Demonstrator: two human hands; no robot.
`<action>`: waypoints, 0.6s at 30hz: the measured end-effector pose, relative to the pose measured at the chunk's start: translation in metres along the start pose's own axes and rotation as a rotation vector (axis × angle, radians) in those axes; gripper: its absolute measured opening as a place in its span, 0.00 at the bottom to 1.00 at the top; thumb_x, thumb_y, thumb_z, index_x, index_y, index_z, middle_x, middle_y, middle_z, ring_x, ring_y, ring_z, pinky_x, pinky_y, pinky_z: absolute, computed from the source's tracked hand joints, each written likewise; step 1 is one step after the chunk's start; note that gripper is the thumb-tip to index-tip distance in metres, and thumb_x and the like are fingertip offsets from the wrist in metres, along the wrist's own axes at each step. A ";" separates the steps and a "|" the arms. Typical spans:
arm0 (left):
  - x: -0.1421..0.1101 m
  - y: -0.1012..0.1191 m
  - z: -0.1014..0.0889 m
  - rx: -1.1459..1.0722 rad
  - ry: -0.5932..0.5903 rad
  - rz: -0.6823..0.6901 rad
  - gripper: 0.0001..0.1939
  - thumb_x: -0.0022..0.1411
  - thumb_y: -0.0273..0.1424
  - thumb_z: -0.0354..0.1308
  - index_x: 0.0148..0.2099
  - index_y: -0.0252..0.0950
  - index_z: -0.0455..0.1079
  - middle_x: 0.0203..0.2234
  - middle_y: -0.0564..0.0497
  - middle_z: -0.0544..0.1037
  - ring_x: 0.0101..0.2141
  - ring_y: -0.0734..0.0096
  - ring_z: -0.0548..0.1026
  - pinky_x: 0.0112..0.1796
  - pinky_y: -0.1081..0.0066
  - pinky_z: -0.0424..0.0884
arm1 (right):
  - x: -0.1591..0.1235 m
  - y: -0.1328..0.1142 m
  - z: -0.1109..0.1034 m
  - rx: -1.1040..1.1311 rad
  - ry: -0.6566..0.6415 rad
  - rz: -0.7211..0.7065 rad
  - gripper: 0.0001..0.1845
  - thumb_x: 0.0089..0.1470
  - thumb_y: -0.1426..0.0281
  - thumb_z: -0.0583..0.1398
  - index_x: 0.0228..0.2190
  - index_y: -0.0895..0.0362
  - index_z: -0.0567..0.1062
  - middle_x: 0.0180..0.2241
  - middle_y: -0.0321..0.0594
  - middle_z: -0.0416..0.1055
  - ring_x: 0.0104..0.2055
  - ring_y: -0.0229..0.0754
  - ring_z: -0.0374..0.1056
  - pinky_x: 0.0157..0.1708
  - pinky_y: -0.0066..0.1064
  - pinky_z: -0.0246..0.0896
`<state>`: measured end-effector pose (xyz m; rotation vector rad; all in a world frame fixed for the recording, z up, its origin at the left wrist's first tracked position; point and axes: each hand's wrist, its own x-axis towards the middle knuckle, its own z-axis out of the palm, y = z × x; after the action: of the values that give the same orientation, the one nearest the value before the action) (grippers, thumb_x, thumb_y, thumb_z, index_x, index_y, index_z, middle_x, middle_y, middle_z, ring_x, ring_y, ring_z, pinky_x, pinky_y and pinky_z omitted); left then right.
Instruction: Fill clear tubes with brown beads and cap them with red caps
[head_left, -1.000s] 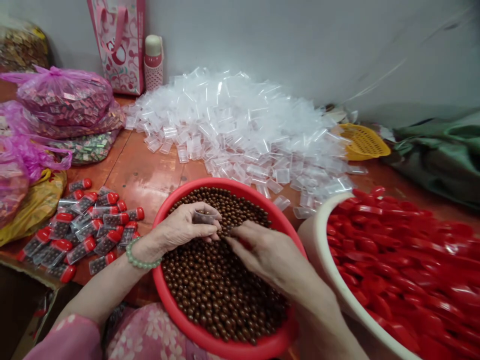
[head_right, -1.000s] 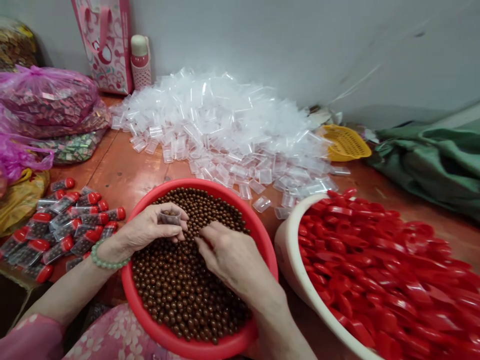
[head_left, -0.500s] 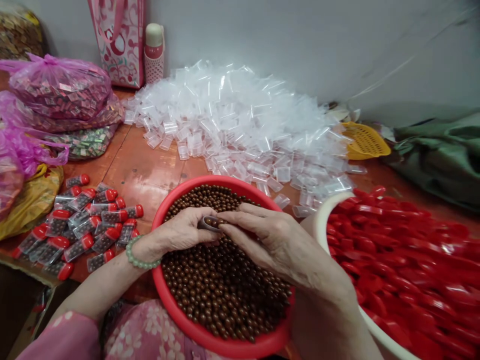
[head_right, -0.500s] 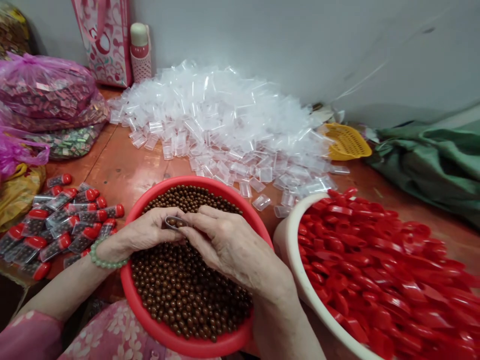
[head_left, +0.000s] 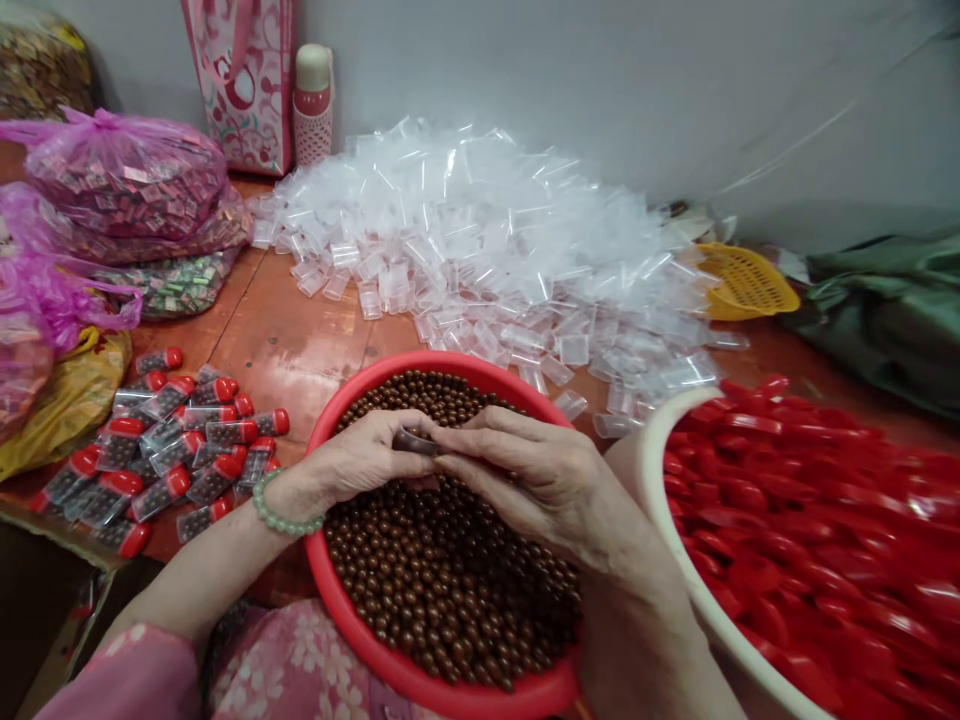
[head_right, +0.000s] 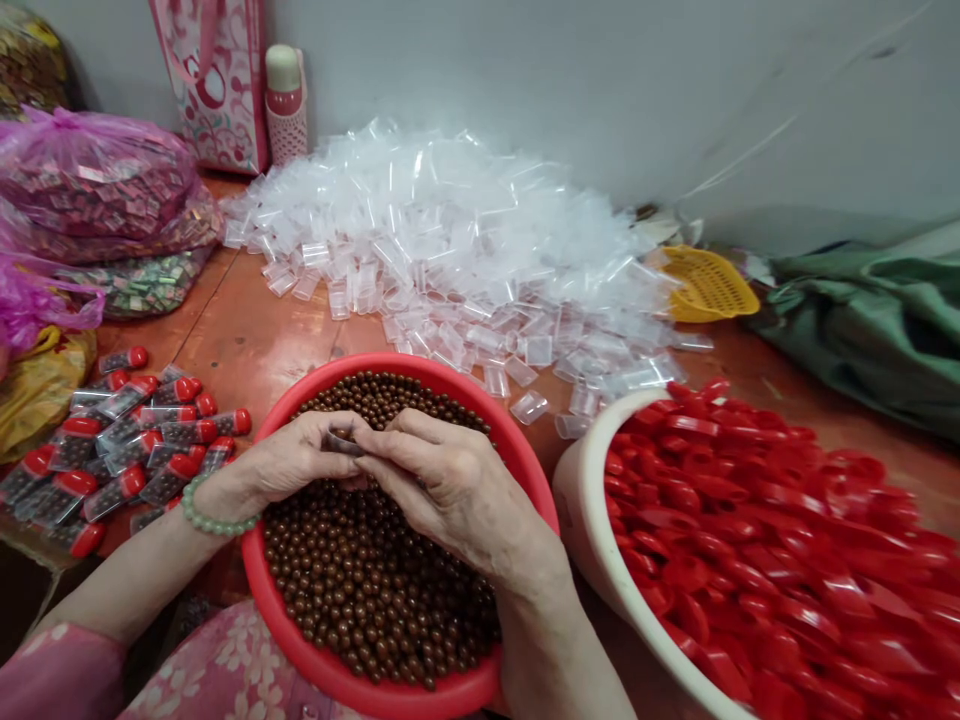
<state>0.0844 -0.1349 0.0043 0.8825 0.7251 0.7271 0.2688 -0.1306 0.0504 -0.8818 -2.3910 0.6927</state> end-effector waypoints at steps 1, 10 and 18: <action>0.000 0.000 0.000 -0.020 0.005 -0.002 0.14 0.45 0.31 0.65 0.33 0.32 0.65 0.23 0.57 0.67 0.25 0.79 0.64 0.30 0.74 0.61 | 0.000 0.000 0.001 0.009 -0.003 -0.005 0.13 0.61 0.72 0.57 0.47 0.55 0.75 0.31 0.39 0.71 0.32 0.37 0.69 0.31 0.28 0.64; 0.000 -0.002 -0.003 -0.027 -0.002 -0.004 0.16 0.44 0.33 0.68 0.33 0.31 0.67 0.24 0.56 0.68 0.25 0.79 0.65 0.29 0.75 0.60 | 0.005 -0.004 0.001 -0.005 -0.048 0.052 0.11 0.60 0.71 0.57 0.44 0.55 0.77 0.30 0.39 0.72 0.31 0.38 0.69 0.32 0.29 0.65; -0.001 0.003 0.002 0.013 0.039 0.018 0.13 0.49 0.32 0.66 0.33 0.32 0.66 0.23 0.56 0.69 0.24 0.79 0.67 0.29 0.74 0.63 | 0.000 0.000 0.003 0.371 0.176 0.379 0.13 0.60 0.63 0.58 0.44 0.51 0.77 0.40 0.38 0.77 0.40 0.41 0.73 0.43 0.32 0.67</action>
<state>0.0851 -0.1352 0.0078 0.8894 0.7582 0.7577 0.2671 -0.1319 0.0478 -1.1836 -1.8728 1.1083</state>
